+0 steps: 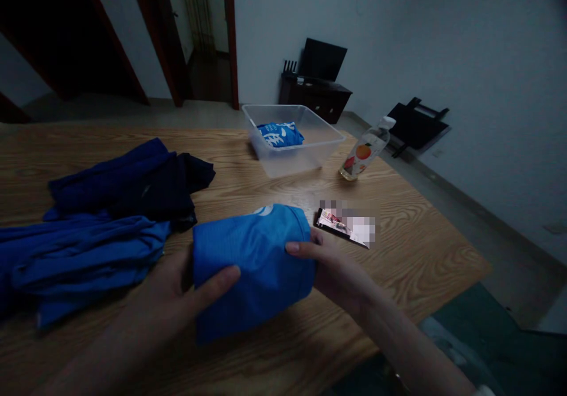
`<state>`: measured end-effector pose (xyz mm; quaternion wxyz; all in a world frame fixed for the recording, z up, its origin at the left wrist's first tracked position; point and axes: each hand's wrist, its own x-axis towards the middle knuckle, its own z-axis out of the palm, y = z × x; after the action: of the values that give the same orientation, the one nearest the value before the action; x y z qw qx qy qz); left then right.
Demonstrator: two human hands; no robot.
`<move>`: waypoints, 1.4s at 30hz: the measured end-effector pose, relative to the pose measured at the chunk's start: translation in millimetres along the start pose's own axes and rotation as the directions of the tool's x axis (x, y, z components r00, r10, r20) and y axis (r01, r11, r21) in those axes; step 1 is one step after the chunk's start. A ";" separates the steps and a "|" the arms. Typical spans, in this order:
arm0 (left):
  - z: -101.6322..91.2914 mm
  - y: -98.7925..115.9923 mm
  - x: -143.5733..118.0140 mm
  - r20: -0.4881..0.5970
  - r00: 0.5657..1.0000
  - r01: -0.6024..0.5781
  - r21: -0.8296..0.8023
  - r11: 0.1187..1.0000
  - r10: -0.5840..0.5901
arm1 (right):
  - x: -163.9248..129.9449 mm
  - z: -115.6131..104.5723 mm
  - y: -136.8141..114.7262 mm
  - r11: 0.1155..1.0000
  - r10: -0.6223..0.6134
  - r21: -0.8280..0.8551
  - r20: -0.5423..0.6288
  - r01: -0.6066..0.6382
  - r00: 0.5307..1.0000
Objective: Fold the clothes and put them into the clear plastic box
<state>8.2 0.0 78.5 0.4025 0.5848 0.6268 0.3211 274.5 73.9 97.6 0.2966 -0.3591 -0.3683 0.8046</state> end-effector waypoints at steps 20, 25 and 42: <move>49.7 -80.6 -54.3 0.188 0.860 -0.491 0.563 0.665 0.475 | -35.2 -56.8 98.9 -0.268 -0.478 -0.862 0.507 0.430 0.717; 50.7 -68.6 -41.7 0.209 0.771 -0.567 0.655 0.499 0.602 | -34.1 -37.5 81.4 -0.446 -0.206 -0.711 0.673 0.543 0.711; 9.8 -9.7 -3.4 0.151 0.965 -0.256 0.363 0.896 0.214 | -16.5 -35.1 32.9 0.272 -0.254 -0.864 0.360 0.423 0.898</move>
<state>12.3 -5.1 65.8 0.2732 0.7394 0.5791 0.2082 304.8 56.8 60.5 0.1769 -0.3135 -0.8454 0.3947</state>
